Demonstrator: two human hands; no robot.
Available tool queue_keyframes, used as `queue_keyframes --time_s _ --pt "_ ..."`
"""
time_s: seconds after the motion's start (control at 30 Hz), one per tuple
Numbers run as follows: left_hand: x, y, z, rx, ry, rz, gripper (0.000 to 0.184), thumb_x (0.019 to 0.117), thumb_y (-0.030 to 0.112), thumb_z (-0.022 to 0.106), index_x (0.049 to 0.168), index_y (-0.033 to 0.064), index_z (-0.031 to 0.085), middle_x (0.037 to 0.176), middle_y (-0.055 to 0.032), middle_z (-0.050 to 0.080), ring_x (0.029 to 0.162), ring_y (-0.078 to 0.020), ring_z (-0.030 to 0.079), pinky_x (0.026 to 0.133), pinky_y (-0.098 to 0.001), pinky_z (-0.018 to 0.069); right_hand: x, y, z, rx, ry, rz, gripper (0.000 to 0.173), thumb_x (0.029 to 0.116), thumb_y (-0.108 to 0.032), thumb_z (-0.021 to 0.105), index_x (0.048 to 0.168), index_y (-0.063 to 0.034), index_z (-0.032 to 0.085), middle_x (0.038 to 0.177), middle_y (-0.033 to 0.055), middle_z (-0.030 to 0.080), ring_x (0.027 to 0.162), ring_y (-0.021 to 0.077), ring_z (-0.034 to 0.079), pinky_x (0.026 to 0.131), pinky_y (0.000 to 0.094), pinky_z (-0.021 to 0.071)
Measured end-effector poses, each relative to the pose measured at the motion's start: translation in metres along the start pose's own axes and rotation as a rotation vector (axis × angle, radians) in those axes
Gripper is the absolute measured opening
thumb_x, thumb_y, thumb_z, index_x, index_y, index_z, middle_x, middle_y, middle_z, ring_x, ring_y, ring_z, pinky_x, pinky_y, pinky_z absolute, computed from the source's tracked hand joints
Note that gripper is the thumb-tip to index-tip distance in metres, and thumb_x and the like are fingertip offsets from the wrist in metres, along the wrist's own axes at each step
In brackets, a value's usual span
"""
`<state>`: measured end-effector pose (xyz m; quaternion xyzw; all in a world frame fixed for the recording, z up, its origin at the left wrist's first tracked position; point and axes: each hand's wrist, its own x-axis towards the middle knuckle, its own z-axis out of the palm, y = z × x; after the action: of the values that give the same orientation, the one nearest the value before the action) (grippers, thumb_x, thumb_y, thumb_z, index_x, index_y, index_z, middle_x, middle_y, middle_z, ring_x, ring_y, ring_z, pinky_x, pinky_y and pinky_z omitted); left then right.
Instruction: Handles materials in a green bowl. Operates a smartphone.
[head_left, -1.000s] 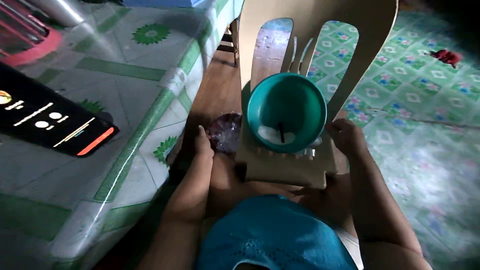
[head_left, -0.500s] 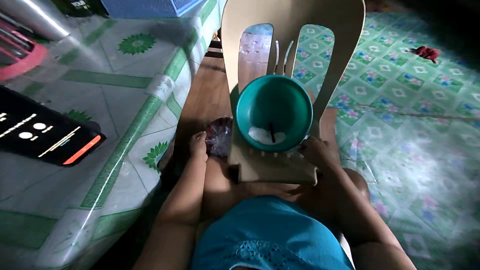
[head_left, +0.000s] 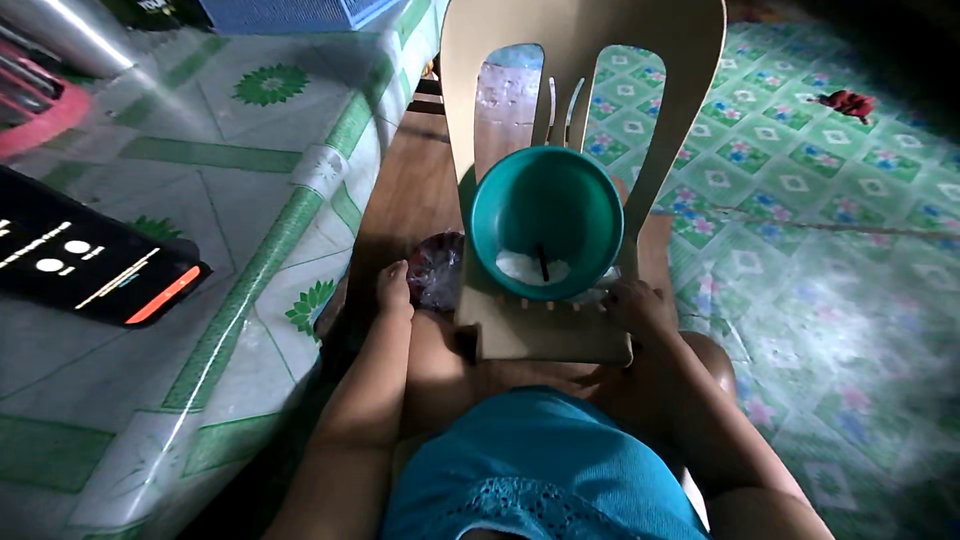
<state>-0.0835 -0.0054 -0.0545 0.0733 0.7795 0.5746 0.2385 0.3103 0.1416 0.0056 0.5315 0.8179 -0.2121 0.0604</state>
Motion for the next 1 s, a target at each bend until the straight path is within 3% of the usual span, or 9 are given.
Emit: queue_keyframes --time_s 0.13,0.27,0.43,0.57,0.67,0.73,0.8,0.87,1.0 --pt "0.005 -0.003 0.003 0.068 0.048 0.115 0.042 0.1045 0.029 0.06 0.136 0.0023 0.057 0.134 -0.02 0.061 0.125 -0.0316 0.057 0.105 -0.0512 0.0456 -0.002 0.008 -0.015 0.097 -0.057 -0.11 0.029 0.1039 -0.028 0.06 0.112 -0.0047 0.074 0.121 0.0172 0.069 0.121 0.0365 0.06 0.105 0.065 0.0394" --pt "-0.02 0.011 0.012 0.245 0.044 0.598 0.04 0.1003 0.024 0.063 0.13 -0.0023 0.061 0.14 -0.0233 0.055 0.134 -0.0333 0.05 0.113 -0.0477 0.0408 -0.008 0.001 -0.044 0.151 -0.048 -0.234 0.027 0.1038 -0.024 0.062 0.107 -0.0011 0.074 0.11 0.0185 0.071 0.109 0.0357 0.066 0.099 0.0625 0.0474" --pt "-0.085 0.056 0.043 0.118 -0.259 0.819 0.038 0.0982 0.022 0.067 0.127 -0.0012 0.06 0.141 -0.0192 0.056 0.13 -0.0257 0.055 0.105 -0.0411 0.049 -0.01 -0.027 -0.082 0.271 0.05 -0.369 0.022 0.103 -0.02 0.064 0.1 0.0 0.072 0.096 0.016 0.07 0.088 0.0294 0.068 0.083 0.0544 0.0552" --pt "-0.121 0.087 0.053 0.165 -0.633 0.692 0.027 0.0986 0.021 0.068 0.116 0.0004 0.069 0.109 -0.0113 0.07 0.099 -0.0148 0.067 0.09 -0.0343 0.0569 -0.007 -0.052 -0.098 0.389 0.096 -0.438 0.021 0.1015 -0.019 0.066 0.101 0.0008 0.071 0.096 0.0153 0.069 0.087 0.0263 0.067 0.082 0.0509 0.0558" --pt "-0.15 0.103 0.053 0.274 -0.935 0.428 0.039 0.1035 0.032 0.06 0.124 -0.0005 0.066 0.117 -0.0123 0.07 0.108 -0.0164 0.067 0.099 -0.0372 0.0534 -0.011 -0.073 -0.1 0.441 0.072 -0.439 0.027 0.103 -0.024 0.063 0.11 0.0008 0.071 0.108 0.016 0.069 0.099 0.0258 0.067 0.092 0.0495 0.0536" --pt "-0.168 0.105 0.055 0.116 -1.004 0.215 0.043 0.1074 0.034 0.052 0.133 0.0008 0.06 0.119 -0.0099 0.069 0.109 -0.0156 0.065 0.097 -0.0361 0.0533 -0.012 -0.083 -0.09 0.518 0.085 -0.49 0.026 0.1021 -0.024 0.064 0.111 -0.0005 0.071 0.109 0.0143 0.07 0.101 0.0237 0.067 0.093 0.0474 0.0541" --pt "-0.176 0.099 0.064 -0.091 -0.972 0.034 0.044 0.1096 0.037 0.046 0.137 0.0047 0.055 0.116 -0.0077 0.07 0.103 -0.0163 0.068 0.09 -0.0357 0.0558 -0.013 -0.088 -0.075 0.59 0.099 -0.522 0.022 0.1004 -0.022 0.065 0.107 -0.002 0.072 0.105 0.0117 0.07 0.097 0.0206 0.068 0.09 0.0445 0.0557" --pt "-0.177 0.099 0.072 -0.237 -0.819 -0.067 0.038 0.1076 0.035 0.053 0.131 0.006 0.058 0.107 -0.0071 0.069 0.092 -0.016 0.067 0.081 -0.0335 0.056 -0.012 -0.093 -0.061 0.602 0.11 -0.53 0.023 0.1009 -0.022 0.065 0.106 -0.0007 0.071 0.103 0.0126 0.069 0.093 0.0207 0.067 0.088 0.0433 0.0563" --pt "-0.163 0.092 0.08 -0.149 -0.621 0.077 0.029 0.1007 0.025 0.067 0.117 0.0012 0.066 0.096 -0.006 0.067 0.081 -0.0115 0.063 0.075 -0.0274 0.054 -0.006 -0.088 -0.032 0.684 0.075 -0.536 0.024 0.0998 -0.022 0.066 0.107 0.0006 0.07 0.104 0.0142 0.068 0.095 0.0225 0.067 0.088 0.0437 0.0559"
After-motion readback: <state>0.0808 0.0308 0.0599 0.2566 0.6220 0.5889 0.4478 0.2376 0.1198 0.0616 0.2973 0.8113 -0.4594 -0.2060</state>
